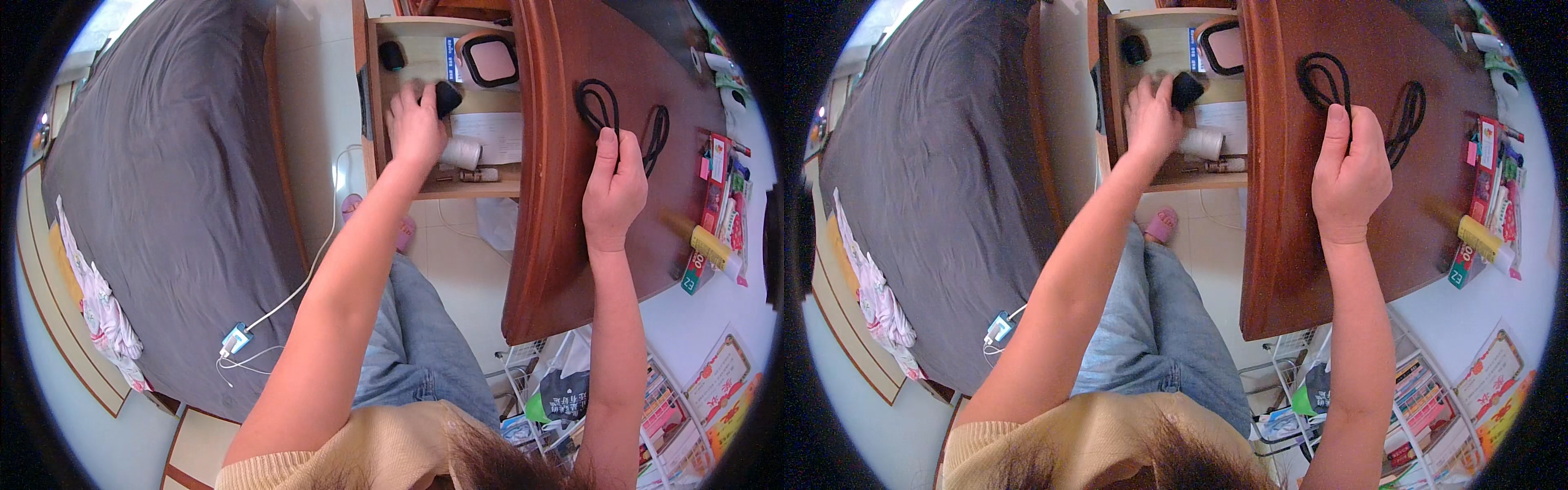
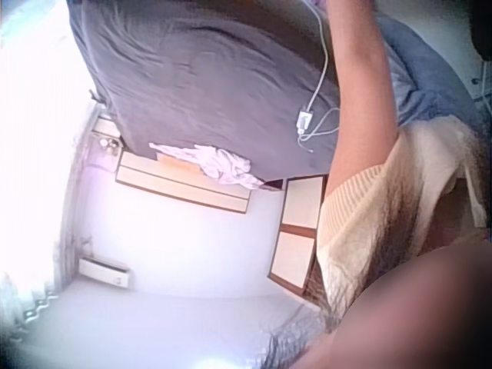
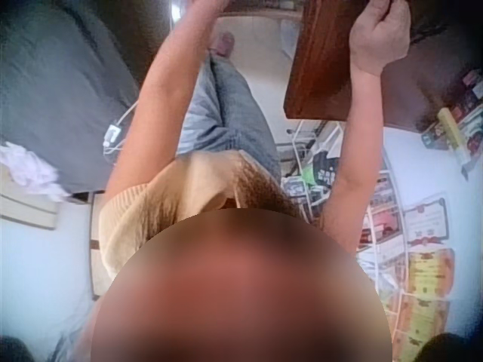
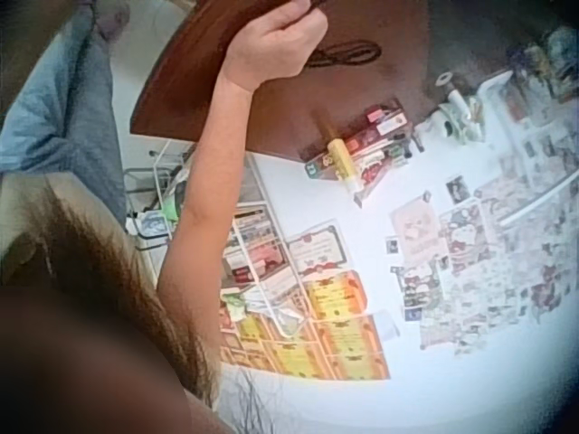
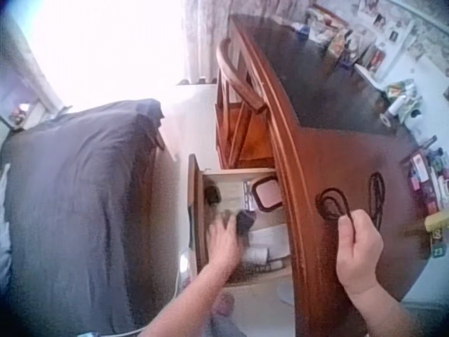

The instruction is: The person walks through a bedroom and hallway while holding a black cable, then opens a drawer to retrieve a small box. They move to a window sill, open the box to remove a needle and thread, and proceed to thread the needle and sew the damaged section of the cable.

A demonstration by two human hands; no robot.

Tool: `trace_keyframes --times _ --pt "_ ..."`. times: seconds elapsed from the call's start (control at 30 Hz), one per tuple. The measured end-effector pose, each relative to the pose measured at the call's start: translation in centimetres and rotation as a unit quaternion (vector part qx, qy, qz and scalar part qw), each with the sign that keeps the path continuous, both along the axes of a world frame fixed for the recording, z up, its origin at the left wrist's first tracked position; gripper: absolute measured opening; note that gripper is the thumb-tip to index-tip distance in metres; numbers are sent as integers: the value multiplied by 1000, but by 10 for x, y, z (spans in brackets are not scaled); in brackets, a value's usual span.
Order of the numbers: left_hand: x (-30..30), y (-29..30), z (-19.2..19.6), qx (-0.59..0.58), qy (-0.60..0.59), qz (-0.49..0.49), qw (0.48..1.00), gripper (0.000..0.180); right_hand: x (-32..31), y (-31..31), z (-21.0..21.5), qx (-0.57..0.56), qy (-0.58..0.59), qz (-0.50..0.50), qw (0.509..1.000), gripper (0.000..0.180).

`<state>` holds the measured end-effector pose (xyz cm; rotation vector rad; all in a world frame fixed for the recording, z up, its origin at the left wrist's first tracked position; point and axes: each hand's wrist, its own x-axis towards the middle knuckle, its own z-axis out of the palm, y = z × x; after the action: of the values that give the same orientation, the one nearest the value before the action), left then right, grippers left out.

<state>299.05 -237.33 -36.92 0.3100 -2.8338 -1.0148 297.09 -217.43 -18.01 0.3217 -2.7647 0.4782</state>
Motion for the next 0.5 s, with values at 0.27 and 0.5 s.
trace_keyframes --times 0.27,0.5 --pt "44 19 -19 -54 -70 -233 969 48 2 -4 1 -11 -14 -6 1000 24" --pt "38 -11 47 843 -237 145 460 53 1 -1 0 -11 -4 2 1000 25"
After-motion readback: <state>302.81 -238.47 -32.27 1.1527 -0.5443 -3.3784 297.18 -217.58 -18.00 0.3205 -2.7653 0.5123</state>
